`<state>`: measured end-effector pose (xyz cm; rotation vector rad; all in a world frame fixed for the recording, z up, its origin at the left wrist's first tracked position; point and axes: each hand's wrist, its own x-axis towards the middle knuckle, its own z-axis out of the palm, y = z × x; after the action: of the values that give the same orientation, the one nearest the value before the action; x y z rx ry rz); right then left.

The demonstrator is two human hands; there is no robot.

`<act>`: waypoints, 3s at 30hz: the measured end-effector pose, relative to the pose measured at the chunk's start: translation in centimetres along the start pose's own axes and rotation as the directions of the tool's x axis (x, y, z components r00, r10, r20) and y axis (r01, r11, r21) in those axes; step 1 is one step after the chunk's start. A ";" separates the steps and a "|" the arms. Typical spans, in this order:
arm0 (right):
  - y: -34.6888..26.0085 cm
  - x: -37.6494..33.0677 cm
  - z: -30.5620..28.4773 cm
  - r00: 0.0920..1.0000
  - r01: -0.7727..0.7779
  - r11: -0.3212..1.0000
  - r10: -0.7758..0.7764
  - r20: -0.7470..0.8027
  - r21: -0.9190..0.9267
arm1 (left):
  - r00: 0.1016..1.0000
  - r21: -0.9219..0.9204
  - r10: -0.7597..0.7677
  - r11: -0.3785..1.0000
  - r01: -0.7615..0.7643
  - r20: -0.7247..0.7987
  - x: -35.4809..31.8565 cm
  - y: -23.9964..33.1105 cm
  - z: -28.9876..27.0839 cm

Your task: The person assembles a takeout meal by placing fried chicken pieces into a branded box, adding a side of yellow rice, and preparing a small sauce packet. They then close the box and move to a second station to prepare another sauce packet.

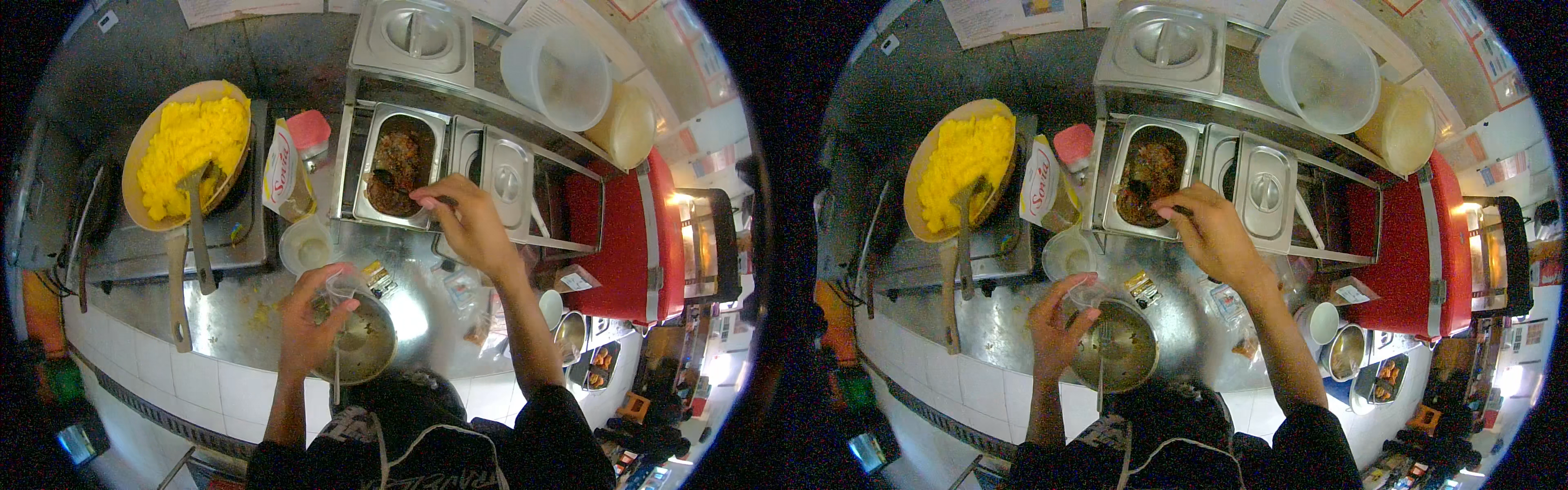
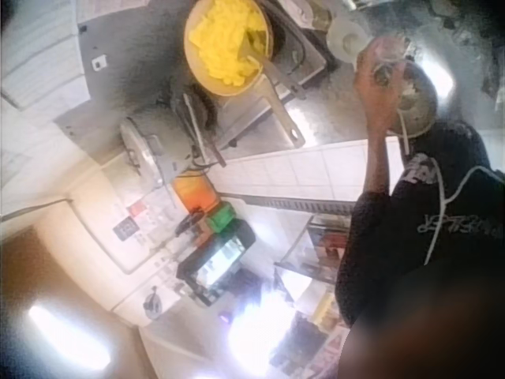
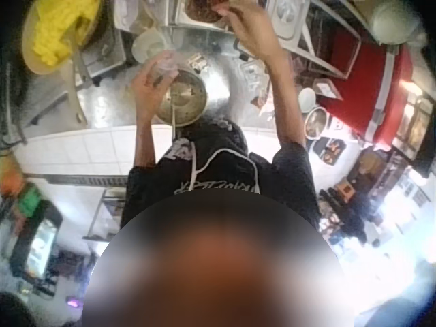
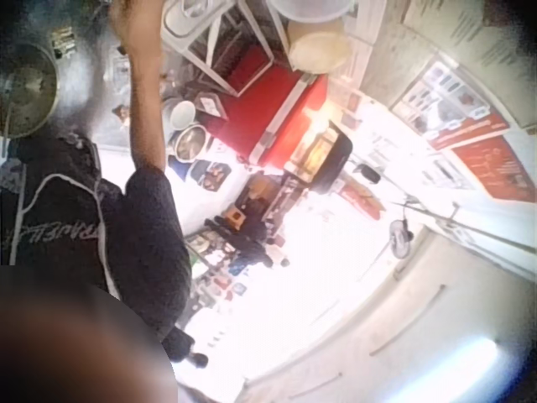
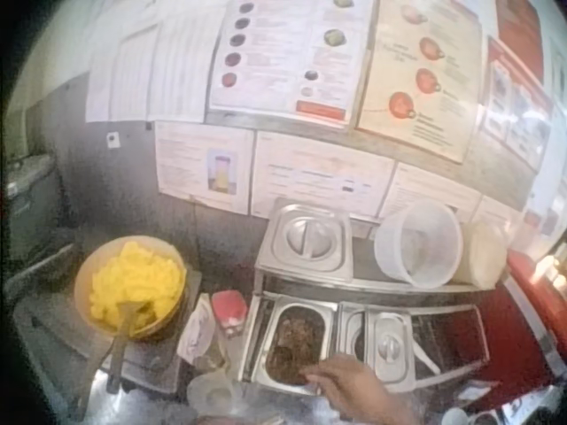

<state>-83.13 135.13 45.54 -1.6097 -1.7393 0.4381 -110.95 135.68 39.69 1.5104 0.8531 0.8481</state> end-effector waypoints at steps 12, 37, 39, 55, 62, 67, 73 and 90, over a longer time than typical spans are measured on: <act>-2.8 -2.4 0.9 0.943 -0.241 0.928 0.293 -0.156 0.283 | 0.992 0.100 0.075 0.993 -0.066 -0.097 1.4 -0.5 0.5; 1.9 -3.5 1.5 0.742 -0.234 0.671 0.591 -0.317 0.703 | 0.963 0.080 0.096 0.994 -0.078 -0.253 4.1 -0.1 1.6; 2.2 -3.5 1.4 0.717 -0.236 0.637 0.624 -0.312 0.734 | 0.961 0.058 0.117 0.993 -0.106 -0.249 4.7 0.2 1.7; 2.6 -3.2 -3.5 0.678 -0.053 0.521 0.645 -0.352 0.852 | 0.938 0.262 0.288 0.937 -0.233 -0.192 9.2 1.4 3.3; 2.8 -2.2 -6.5 0.706 -0.005 0.442 0.637 -0.310 0.897 | 0.926 0.299 0.360 0.901 -0.314 -0.114 12.1 3.1 4.1; 2.2 -1.5 -8.2 0.788 -0.022 0.463 0.553 -0.269 0.886 | 0.929 0.258 0.358 0.910 -0.325 -0.092 13.3 3.6 4.8; 1.4 -0.7 -9.0 0.807 -0.114 0.531 0.543 -0.233 0.840 | 0.891 0.321 0.428 0.874 -0.365 -0.150 13.5 3.5 5.9; -7.8 2.4 -10.5 0.983 -0.054 0.999 0.053 -0.177 0.000 | 0.866 0.392 0.470 0.839 -0.378 -0.170 14.1 2.2 6.9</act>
<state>-81.36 133.88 58.63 -1.6495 -1.5688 0.3065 -98.08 144.59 41.95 1.9776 0.9013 1.3028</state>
